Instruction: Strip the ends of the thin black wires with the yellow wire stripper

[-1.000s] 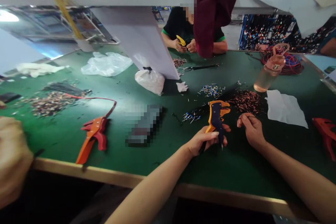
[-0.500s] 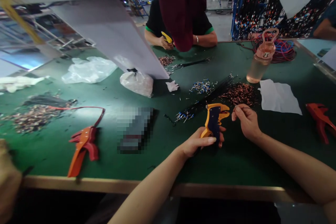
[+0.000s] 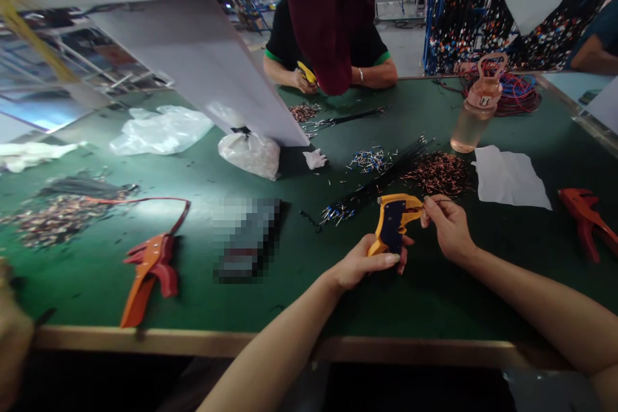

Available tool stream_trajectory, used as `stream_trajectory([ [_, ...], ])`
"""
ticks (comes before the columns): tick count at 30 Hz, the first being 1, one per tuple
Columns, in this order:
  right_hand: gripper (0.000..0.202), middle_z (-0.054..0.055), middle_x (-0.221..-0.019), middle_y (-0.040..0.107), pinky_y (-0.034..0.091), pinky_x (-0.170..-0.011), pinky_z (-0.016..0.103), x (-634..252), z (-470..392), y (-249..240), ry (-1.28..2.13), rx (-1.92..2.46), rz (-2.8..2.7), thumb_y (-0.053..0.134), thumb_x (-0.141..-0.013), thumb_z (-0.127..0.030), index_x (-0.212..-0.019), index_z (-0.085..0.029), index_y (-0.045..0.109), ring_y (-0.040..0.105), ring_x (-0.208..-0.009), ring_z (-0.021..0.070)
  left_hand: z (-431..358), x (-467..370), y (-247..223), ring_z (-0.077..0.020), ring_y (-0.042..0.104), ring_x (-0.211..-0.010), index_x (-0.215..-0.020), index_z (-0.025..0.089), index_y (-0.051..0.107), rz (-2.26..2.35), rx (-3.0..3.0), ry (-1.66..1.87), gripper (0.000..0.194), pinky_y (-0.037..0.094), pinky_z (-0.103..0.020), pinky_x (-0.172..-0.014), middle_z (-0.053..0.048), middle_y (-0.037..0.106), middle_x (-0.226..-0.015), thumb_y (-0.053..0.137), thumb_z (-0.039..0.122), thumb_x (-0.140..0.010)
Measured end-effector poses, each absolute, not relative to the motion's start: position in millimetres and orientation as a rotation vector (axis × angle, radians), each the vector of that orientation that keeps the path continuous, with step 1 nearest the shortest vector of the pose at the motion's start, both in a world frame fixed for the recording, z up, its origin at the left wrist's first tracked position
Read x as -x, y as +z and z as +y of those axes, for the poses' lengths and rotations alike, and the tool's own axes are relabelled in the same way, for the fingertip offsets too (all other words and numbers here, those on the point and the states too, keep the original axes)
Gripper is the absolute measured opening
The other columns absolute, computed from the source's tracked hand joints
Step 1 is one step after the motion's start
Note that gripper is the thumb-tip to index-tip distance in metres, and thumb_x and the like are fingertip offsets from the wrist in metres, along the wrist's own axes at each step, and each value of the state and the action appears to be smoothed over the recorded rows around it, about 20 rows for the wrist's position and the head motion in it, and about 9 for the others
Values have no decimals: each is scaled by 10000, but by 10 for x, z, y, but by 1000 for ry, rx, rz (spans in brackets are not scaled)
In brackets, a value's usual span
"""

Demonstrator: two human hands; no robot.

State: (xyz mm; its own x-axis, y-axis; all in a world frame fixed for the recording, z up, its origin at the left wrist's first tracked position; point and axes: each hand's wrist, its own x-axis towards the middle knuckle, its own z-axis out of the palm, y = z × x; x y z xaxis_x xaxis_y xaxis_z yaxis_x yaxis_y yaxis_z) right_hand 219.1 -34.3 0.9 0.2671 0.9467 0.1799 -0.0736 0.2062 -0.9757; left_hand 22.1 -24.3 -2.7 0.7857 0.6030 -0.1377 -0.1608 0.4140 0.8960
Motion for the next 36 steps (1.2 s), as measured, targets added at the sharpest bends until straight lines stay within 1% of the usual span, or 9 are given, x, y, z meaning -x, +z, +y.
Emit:
stream_trajectory([
  [10, 445, -38, -524, 541, 439, -504, 261, -2170, -353, 38, 942, 1076, -1013, 698, -820, -589, -615, -212, 580, 496, -473, 103, -286, -272, 22, -125, 556, -499, -897, 100, 691, 633, -1041, 516, 462, 427, -268, -522, -1, 610, -576, 842, 466, -659],
  [15, 436, -36, -517, 532, 433, -506, 262, -2181, -330, 24, 927, 1091, -1036, 693, -828, -573, -605, -213, 591, 497, -482, 107, -331, -325, -29, -56, 364, -351, -689, 143, 578, 707, -1013, 608, 421, 278, -225, -400, 68, 451, -428, 833, 478, -672],
  [17, 444, -30, -523, 536, 437, -507, 263, -2190, -319, 21, 922, 1099, -1040, 694, -826, -571, -587, -211, 588, 504, -486, 109, -325, -340, -50, -62, 378, -357, -663, 146, 565, 648, -975, 604, 416, 296, -228, -407, 65, 443, -425, 834, 463, -671],
  [19, 450, -25, -531, 547, 449, -512, 265, -2201, -313, 22, 897, 1123, -1021, 699, -817, -574, -575, -210, 589, 515, -487, 110, -299, -342, -54, -88, 462, -414, -706, 131, 609, 570, -906, 631, 387, 370, -247, -456, 21, 542, -502, 836, 440, -662],
  [21, 458, -23, -527, 550, 452, -507, 264, -2205, -314, 23, 866, 1164, -996, 714, -797, -579, -558, -210, 588, 520, -484, 111, -259, -328, -45, -122, 557, -520, -818, 125, 669, 524, -838, 719, 361, 441, -278, -540, -45, 680, -698, 829, 410, -665],
  [23, 468, -21, -525, 552, 457, -503, 263, -2193, -326, 16, 853, 1204, -990, 727, -780, -584, -538, -209, 585, 527, -485, 113, -219, -304, -38, -147, 605, -615, -940, 132, 705, 508, -807, 800, 368, 469, -299, -617, -81, 729, -846, 805, 387, -694],
  [28, 475, -7, -544, 576, 457, -467, 258, -2097, -391, -36, 923, 1228, -981, 741, -755, -605, -546, -198, 617, 527, -471, 111, -190, -277, -69, -189, 644, -719, -1173, 103, 698, 492, -825, 759, 538, 478, -318, -716, -94, 726, -797, 780, 376, -717],
  [33, 508, 2, -529, 603, 413, -389, 238, -2025, -454, -77, 1102, 1269, -931, 774, -681, -661, -601, -173, 659, 520, -422, 107, -213, -303, -80, -206, 655, -741, -1131, 94, 719, 494, -856, 741, 550, 487, -334, -745, -100, 729, -802, 821, 375, -669],
  [36, 506, 15, -569, 651, 417, -389, 235, -2015, -465, -71, 1157, 1256, -932, 788, -651, -663, -684, -167, 694, 547, -437, 115, -200, -294, -55, -205, 655, -738, -1135, 87, 711, 493, -818, 764, 559, 489, -334, -743, -101, 727, -799, 829, 370, -667],
])
